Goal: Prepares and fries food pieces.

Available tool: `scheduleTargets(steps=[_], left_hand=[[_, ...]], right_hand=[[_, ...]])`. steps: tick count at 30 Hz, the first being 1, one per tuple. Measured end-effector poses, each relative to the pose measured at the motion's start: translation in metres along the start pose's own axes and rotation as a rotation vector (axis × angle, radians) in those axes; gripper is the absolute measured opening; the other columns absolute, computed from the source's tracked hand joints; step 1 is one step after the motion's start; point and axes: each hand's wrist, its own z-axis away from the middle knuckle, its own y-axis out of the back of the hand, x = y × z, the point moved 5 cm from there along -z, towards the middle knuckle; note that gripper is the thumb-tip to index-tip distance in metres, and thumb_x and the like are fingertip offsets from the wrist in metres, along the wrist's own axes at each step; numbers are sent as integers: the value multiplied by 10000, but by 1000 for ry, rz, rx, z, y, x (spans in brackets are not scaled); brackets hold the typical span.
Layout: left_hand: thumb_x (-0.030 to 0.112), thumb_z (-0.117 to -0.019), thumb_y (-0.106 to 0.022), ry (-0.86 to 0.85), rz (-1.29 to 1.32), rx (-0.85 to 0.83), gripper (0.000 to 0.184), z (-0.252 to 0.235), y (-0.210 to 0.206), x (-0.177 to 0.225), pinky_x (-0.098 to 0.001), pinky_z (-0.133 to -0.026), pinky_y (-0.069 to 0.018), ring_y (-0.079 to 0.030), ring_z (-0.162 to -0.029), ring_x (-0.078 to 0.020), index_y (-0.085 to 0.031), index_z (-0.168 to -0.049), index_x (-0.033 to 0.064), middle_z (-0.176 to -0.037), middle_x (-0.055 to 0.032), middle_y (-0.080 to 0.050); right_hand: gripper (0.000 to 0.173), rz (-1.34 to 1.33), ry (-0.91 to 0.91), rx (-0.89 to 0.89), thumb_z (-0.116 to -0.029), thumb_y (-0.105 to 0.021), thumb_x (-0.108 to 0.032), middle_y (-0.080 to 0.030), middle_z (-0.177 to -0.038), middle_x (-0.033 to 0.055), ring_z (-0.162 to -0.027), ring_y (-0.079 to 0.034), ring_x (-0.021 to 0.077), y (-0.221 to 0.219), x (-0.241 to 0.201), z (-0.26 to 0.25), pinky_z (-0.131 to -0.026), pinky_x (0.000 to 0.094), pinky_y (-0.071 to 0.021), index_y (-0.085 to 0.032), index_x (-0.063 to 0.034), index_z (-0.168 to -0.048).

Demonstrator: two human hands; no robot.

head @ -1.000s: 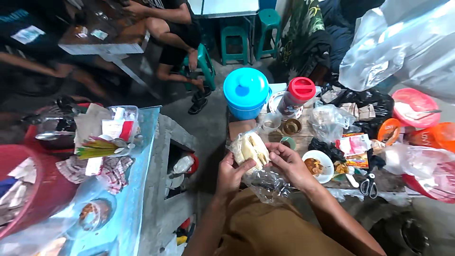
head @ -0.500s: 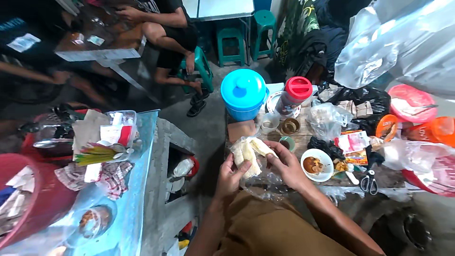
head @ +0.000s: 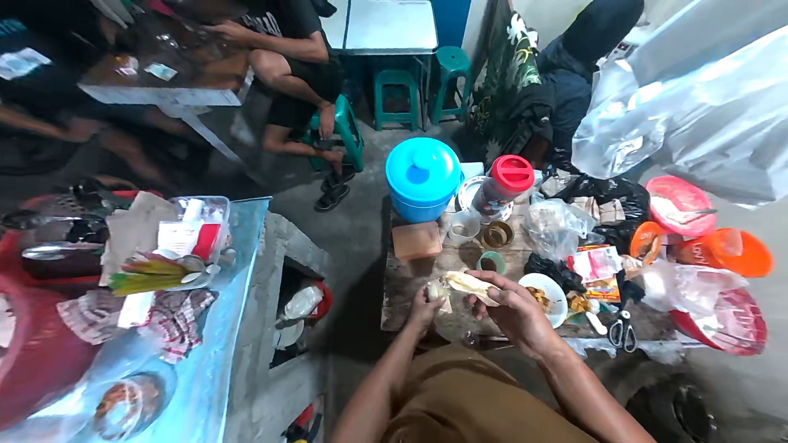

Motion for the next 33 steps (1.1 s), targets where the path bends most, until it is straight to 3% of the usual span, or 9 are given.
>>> scheduleTargets(steps=[2, 5, 8, 10, 12, 16, 21, 26, 33], left_hand=[[200, -914, -773, -29, -175, 18, 799, -10, -10, -1, -467, -1079, -500, -599, -1264, -310, -335, -1555, 13, -1402, -248, -568], [274, -940, -731, -137, -359, 146, 684, 1, -13, 26, -494, -1177, -387, -470, -1397, -352, -454, -1498, -7, -1495, -252, -483], [215, -1071, -500, -289, 78, 65, 379, 68, -18, 101, -408, -995, -557, -658, -1145, -230, -574, -1341, -40, -1248, -162, -667], [260, -1104, -384, -383, 304, -144, 426, 112, -19, 146, -478, -925, -598, -693, -1077, -279, -534, -1339, -62, -1198, -169, -684], [192, -1059, -493, -480, 336, -215, 391, 136, -14, 171, -485, -924, -599, -696, -1054, -281, -521, -1341, -77, -1195, -168, -680], [79, -959, -687, -545, 202, -35, 335, 149, -4, 197, -392, -869, -622, -718, -945, -227, -602, -1237, -88, -1082, -153, -712], [51, -901, -762, -676, 53, 54, 321, 162, 9, 215, -362, -878, -638, -734, -967, -212, -660, -1180, -70, -1088, -136, -732], [109, -884, -801, -722, -80, 67, 335, 171, 21, 228, -351, -862, -647, -735, -976, -208, -694, -1163, -43, -1111, -126, -732], [147, -895, -800, -732, -178, 60, 315, 176, 35, 238, -335, -861, -649, -730, -987, -188, -716, -1147, -22, -1141, -110, -719]], right_hand=[[525, -56, -25, -1, -1001, -555, -349, -686, -1073, 143, -804, -649, 165, -4, 1, 2, -718, 320, -571, -571, -4, -1396], [542, -75, -20, -2, -997, -570, -366, -684, -1067, 140, -805, -645, 164, -7, 3, 3, -718, 315, -565, -567, 1, -1395], [534, -53, 19, 41, -997, -584, -349, -686, -1090, 152, -823, -649, 176, -7, 6, 1, -723, 327, -567, -559, 7, -1394], [510, -19, 47, 56, -1002, -560, -297, -676, -1107, 160, -843, -645, 185, -8, 11, -2, -734, 336, -565, -537, 14, -1405], [485, 13, 76, 39, -1013, -545, -258, -672, -1125, 161, -863, -650, 191, -11, 17, -6, -749, 342, -571, -522, 12, -1415], [481, 153, 136, -47, -1057, -516, -248, -669, -1167, 175, -919, -682, 241, -22, 19, -14, -778, 387, -601, -457, 23, -1450], [493, 681, 355, 76, -1020, -627, -374, -651, -1288, 97, -1126, -676, 184, -36, 0, -28, -925, 359, -623, -600, -24, -1365], [404, 466, 380, -68, -1042, -608, -198, -715, -1228, 98, -1075, -702, 157, -46, -12, -44, -958, 328, -597, -596, 24, -1378], [411, 359, 377, -139, -1025, -636, -169, -720, -1176, 98, -1002, -705, 149, -59, -15, -59, -884, 308, -609, -585, 30, -1380]])
